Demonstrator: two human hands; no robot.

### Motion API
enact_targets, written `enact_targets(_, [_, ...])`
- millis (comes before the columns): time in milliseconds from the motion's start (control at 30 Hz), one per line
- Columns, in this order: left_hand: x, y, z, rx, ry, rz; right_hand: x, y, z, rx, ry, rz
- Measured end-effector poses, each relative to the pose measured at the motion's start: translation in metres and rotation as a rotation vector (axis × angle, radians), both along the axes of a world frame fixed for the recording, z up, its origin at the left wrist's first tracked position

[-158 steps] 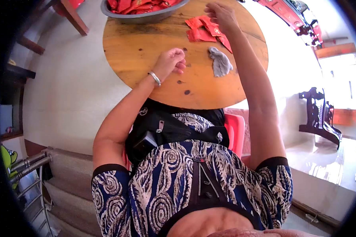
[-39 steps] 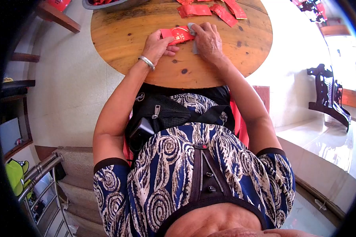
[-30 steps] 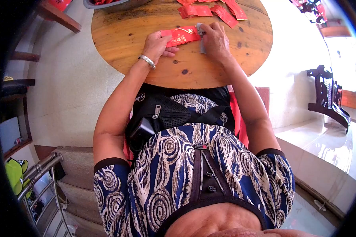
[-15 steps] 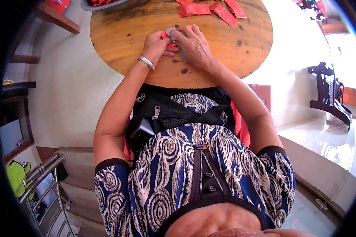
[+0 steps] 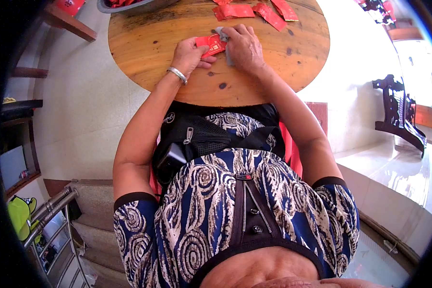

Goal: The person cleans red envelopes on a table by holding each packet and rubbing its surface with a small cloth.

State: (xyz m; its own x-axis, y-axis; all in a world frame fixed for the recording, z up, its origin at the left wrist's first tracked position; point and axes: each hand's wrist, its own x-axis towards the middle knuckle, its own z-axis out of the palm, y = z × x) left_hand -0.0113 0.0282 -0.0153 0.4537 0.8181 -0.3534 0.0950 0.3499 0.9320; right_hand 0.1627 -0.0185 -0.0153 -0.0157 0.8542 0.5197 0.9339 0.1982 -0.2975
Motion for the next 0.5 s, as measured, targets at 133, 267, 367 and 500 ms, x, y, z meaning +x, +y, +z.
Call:
enact_targets(133, [0.0,-0.001,0.0,0.007,-0.03,0.025,0.009,0.001,-0.003,-0.027,0.004,-0.033])
enact_targets(267, [-0.001,0.001,0.0,0.001,-0.007,-0.003,0.017,0.004,-0.005,-0.029,-0.012,-0.029])
enact_targets(367, [-0.001,0.001,-0.001,-0.004,-0.009,-0.004,0.022,0.004,-0.006,-0.028,-0.053,-0.08])
enact_targets(500, [-0.002,0.001,0.0,0.008,-0.002,-0.009,0.034,0.004,-0.01,0.008,-0.07,-0.117])
